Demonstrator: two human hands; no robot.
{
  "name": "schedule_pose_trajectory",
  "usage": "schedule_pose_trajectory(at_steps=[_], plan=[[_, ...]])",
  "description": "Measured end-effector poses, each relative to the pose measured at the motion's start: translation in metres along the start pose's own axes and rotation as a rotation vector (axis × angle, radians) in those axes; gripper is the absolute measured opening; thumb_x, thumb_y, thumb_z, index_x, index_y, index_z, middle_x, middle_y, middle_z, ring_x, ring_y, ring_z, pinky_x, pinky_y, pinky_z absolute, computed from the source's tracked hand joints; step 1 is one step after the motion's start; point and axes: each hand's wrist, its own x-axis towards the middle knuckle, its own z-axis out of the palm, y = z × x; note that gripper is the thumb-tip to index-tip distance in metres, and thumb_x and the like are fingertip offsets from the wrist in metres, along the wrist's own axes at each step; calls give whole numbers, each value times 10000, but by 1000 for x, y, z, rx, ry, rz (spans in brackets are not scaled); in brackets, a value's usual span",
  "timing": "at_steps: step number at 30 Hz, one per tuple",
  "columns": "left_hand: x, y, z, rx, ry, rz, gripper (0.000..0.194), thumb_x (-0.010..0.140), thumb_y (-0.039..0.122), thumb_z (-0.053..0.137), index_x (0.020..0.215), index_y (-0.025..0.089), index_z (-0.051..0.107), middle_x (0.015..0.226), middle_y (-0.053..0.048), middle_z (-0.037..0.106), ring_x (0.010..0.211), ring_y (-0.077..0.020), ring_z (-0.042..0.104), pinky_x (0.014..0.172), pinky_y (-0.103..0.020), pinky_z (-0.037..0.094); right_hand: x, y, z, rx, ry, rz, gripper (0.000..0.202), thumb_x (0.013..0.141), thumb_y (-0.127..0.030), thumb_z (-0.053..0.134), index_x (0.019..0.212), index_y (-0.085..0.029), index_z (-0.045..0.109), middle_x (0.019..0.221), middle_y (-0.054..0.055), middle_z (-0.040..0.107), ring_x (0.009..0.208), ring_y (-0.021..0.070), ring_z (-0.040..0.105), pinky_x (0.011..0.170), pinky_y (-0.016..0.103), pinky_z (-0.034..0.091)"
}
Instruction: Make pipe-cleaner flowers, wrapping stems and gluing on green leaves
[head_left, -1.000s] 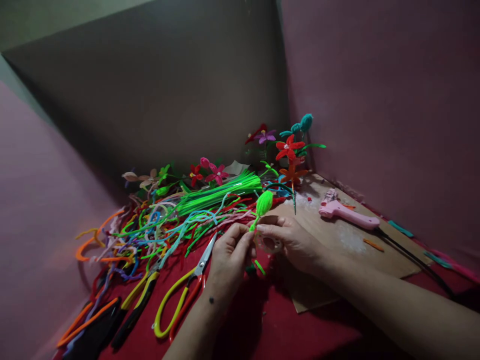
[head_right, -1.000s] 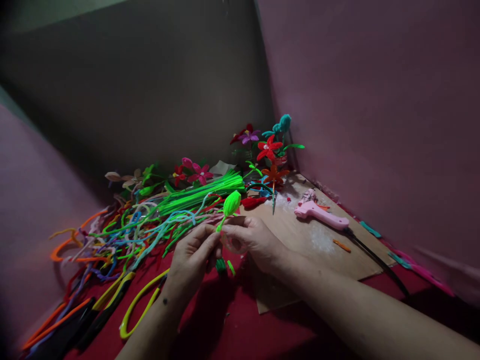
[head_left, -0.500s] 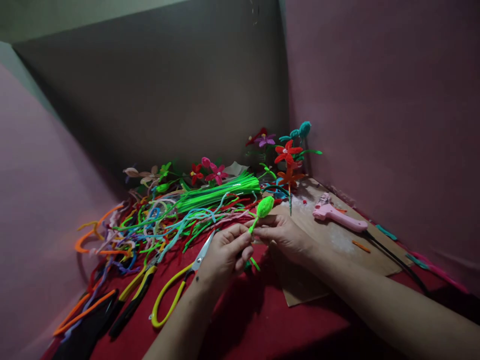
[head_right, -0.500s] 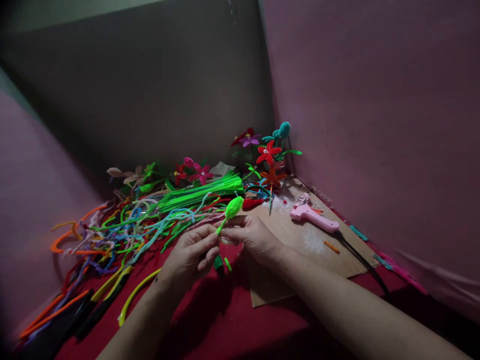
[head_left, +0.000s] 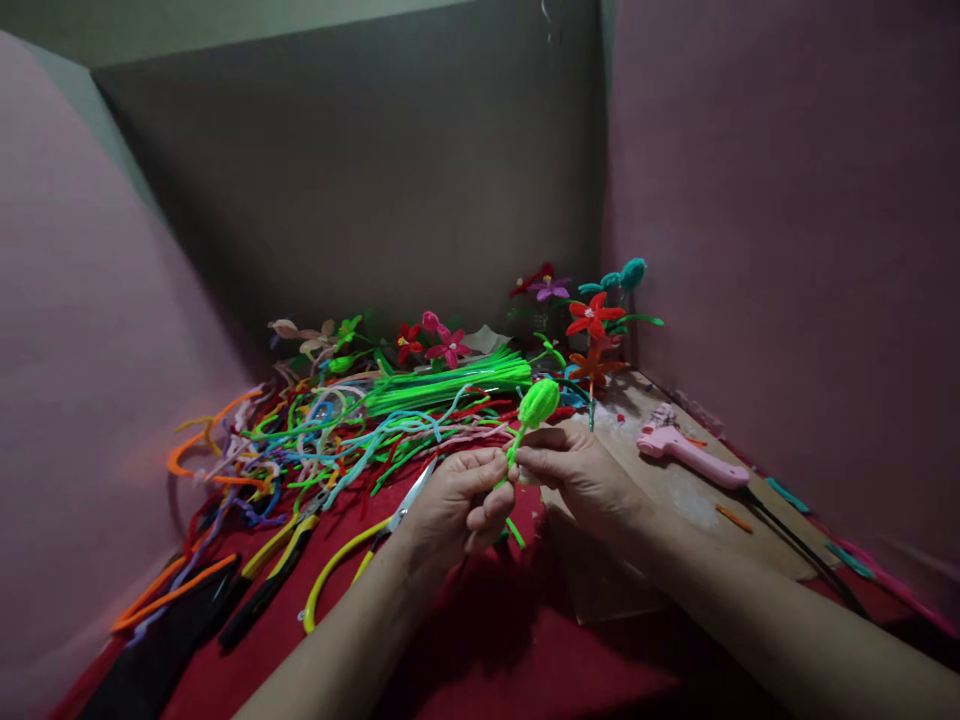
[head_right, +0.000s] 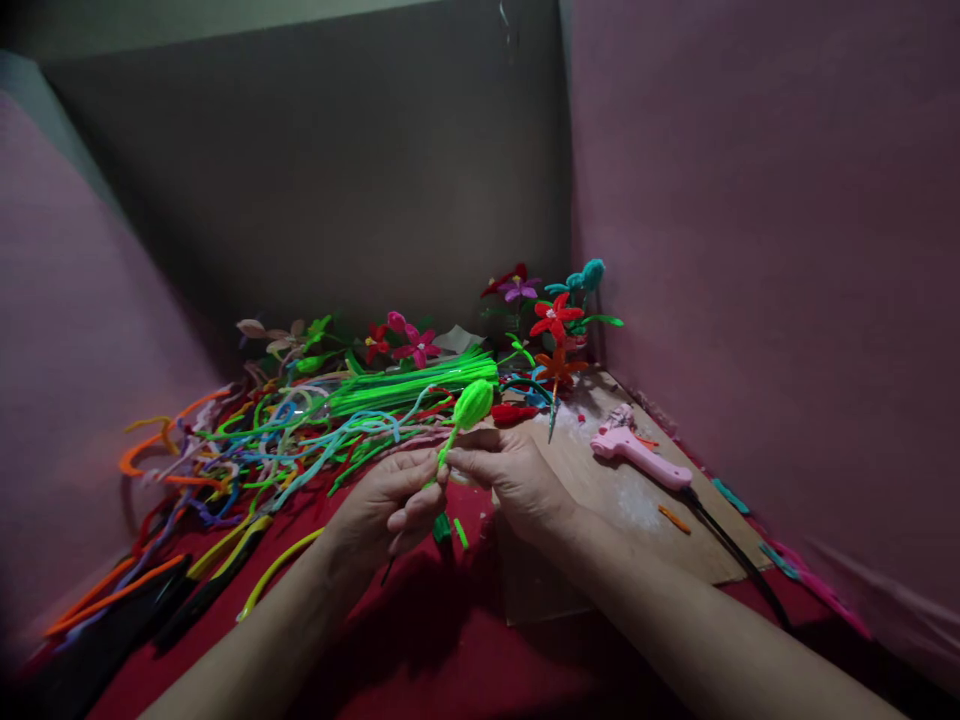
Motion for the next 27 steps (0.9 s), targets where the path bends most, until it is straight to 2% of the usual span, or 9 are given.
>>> schedule_pose_trajectory(at_steps=[3,5,8,11,14,18,22,25,27], plan=[[0,5,-1,177,125,58,266,816,392,552,789,129,583,489,5,567,310,-57,414,294,-147,317,3,-7,6,-91,69,56,153,629,-283,742,652,-147,675,638,-8,597,611,108,482,612,260,353],[-1,8,-2,319,231,107,357,811,463,533,782,113,599,555,-45,628,400,-94,527,380,-179,406,7,-8,8,-137,94,61,163,619,-290,744,669,-149,681,660,-2,615,634,120,499,636,271,361],[-2,9,-7,445,387,217,390,795,491,532,788,109,610,622,-59,649,521,-126,596,505,-219,465,14,-4,10,-148,116,36,157,621,-289,736,671,-153,675,655,-7,611,632,120,495,633,273,359],[-2,3,-10,519,482,340,326,756,424,603,914,139,605,718,-35,646,599,-136,596,526,-225,454,17,2,13,-145,177,38,163,609,-275,737,685,-145,675,652,-9,601,602,109,462,601,264,341],[-2,-8,-12,731,532,473,287,729,346,656,955,176,609,689,-3,617,589,-127,548,552,-228,424,16,8,15,-145,199,43,124,624,-250,721,637,-148,651,596,-29,546,557,94,401,568,256,313],[-5,-18,-12,1015,570,600,120,780,298,605,836,216,672,719,-28,654,644,-150,558,648,-250,403,12,14,15,-165,155,18,164,668,-242,699,562,-160,604,566,-37,487,563,100,382,571,257,307],[-8,-18,-9,1035,577,628,126,806,274,564,796,229,681,718,-32,653,661,-164,561,677,-253,396,7,17,13,-220,140,5,113,700,-264,691,655,-165,664,675,-7,562,638,121,443,607,261,336],[-9,-15,-7,1054,579,630,137,824,265,539,794,219,664,709,-25,641,641,-154,552,653,-242,390,5,16,13,-138,110,55,135,714,-295,682,807,-198,695,794,16,625,700,144,497,646,270,370],[-10,-15,-6,1101,564,630,143,836,252,521,798,208,651,708,-20,633,635,-144,549,641,-233,384,4,15,13,-90,92,90,154,708,-291,681,840,-212,693,797,12,635,697,144,508,657,274,379]])
